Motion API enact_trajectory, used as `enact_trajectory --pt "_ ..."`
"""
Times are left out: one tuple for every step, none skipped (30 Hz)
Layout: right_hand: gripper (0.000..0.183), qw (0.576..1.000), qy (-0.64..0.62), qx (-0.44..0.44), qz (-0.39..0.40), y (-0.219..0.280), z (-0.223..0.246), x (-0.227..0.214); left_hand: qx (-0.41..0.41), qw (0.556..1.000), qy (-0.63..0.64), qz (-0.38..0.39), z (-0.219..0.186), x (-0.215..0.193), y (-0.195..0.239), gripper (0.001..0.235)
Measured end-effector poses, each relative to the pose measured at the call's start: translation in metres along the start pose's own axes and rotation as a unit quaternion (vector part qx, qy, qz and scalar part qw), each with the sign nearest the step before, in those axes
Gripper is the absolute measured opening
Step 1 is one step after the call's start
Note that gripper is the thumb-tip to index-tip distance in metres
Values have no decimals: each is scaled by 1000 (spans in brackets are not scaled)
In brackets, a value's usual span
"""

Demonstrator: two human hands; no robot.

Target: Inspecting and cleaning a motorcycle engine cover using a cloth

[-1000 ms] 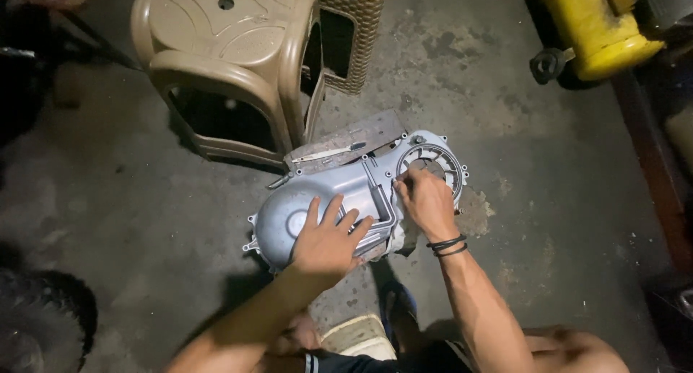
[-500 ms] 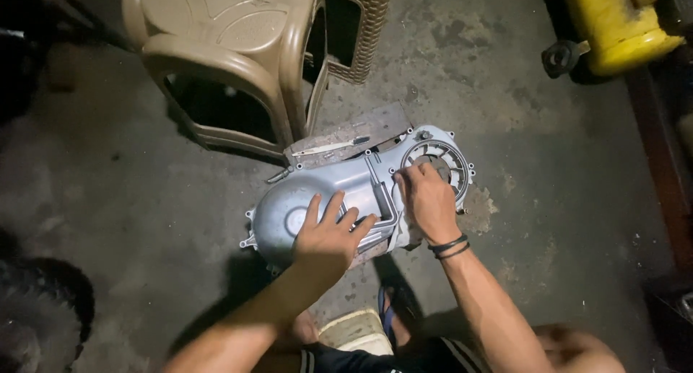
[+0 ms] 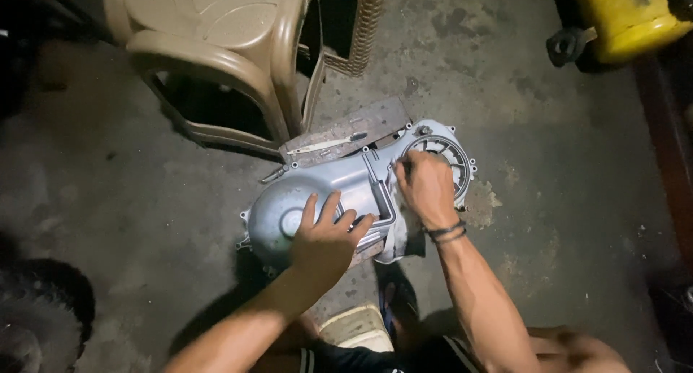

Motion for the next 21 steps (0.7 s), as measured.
enact_trajectory --pt "17 1000 0 2 1 -5 -1 2 1 1000 1 1 -1 3 2 28" --pt "18 1000 4 4 5 -9 -2 3 -3 1000 4 16 -1 6 4 31" --pt "20 1000 5 6 9 -15 -1 6 -6 1000 4 30 1 8 6 34" --pt "20 1000 3 7 8 -10 4 1 -5 999 3 31 1 8 6 34" --pt "21 999 12 13 33 -5 7 -4 -13 999 9 42 -1 7 6 35" --pt "22 998 20 18 58 0 11 -9 -22 998 16 53 -2 6 5 37" --pt "22 998 20 19 60 2 11 -9 -23 998 17 54 -1 5 6 37" --pt "23 997 28 19 63 3 10 -9 -25 997 18 65 -1 5 7 39" --pt "24 997 38 19 65 6 8 -11 -27 997 22 75 -2 5 7 41" --pt "24 997 39 21 65 -2 5 -5 -26 997 24 75 -4 7 7 41" --pt "23 998 33 19 45 -10 3 2 -28 997 23 73 -4 7 8 41" --pt "21 999 26 17 25 -19 2 8 -31 997 23 72 -3 8 9 42" --pt "21 999 25 16 24 -18 2 8 -30 997 21 71 -3 10 12 42" --pt "22 999 24 22 27 -17 1 7 -29 997 26 69 -3 11 14 47" --pt "22 999 24 27 34 -14 2 6 -30 997 31 69 -4 10 18 52" --pt "22 999 22 25 36 -9 7 0 -32 997 29 70 -5 11 19 52" --pt "23 998 18 35 49 -6 10 -5 -32 997 27 63 -4 15 20 49" --pt "25 997 14 44 63 -2 13 -10 -32 998 24 56 -3 19 20 46" --pt "25 997 13 43 62 -8 9 -4 -32 998 22 55 -3 19 20 46" --pt "24 998 20 35 53 -14 5 0 -32 998 24 54 -3 18 19 46" --pt "24 998 26 29 45 -18 0 5 -31 998 27 54 -5 18 20 47"
Point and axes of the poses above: each hand's wrist, its own y-axis away from the middle knuckle, its own x-axis out of the palm, z = x × y, the point moved 2 cm from there along -y, towards the middle knuckle, and after that the axes turned 12 degrees about -z, right-handed, at the moved point
